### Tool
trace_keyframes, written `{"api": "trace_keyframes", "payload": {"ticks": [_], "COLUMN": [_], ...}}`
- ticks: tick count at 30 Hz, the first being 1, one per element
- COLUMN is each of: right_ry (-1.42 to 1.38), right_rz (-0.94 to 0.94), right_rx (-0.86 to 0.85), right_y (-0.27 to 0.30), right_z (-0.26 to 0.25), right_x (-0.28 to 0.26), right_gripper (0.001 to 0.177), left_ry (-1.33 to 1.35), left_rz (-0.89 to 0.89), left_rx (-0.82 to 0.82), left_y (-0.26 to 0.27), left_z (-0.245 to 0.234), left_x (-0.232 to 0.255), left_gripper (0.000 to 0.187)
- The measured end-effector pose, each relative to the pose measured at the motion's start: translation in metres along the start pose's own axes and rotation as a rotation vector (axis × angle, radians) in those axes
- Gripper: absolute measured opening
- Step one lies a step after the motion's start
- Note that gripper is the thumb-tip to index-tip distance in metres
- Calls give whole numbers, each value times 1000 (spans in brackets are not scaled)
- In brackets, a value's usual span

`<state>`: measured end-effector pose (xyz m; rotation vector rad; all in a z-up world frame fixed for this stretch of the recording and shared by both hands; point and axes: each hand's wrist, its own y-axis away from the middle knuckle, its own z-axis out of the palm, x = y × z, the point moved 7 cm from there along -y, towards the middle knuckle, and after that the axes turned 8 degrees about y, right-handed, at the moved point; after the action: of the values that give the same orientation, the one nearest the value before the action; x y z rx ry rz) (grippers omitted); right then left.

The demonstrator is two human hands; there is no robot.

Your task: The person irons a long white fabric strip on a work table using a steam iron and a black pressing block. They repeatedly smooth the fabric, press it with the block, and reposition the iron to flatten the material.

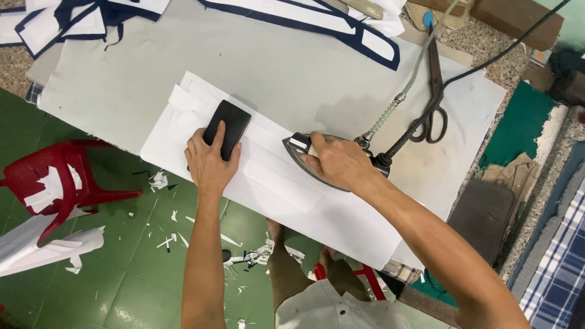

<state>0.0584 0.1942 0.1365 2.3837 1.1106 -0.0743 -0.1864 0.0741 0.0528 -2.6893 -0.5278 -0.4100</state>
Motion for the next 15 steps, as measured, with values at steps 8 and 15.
{"api": "trace_keyframes", "payload": {"ticks": [8,15], "right_ry": [-74,31], "right_rz": [-54,14], "right_rx": [32,80], "right_y": [-1,-4], "right_z": [-3,18], "right_x": [-1,4], "right_gripper": [50,41], "left_ry": [-30,-94], "left_rz": [-2,127], "left_rx": [-17,-47], "left_y": [0,-4], "left_z": [2,8], "left_x": [-1,-6], "left_gripper": [60,63]}}
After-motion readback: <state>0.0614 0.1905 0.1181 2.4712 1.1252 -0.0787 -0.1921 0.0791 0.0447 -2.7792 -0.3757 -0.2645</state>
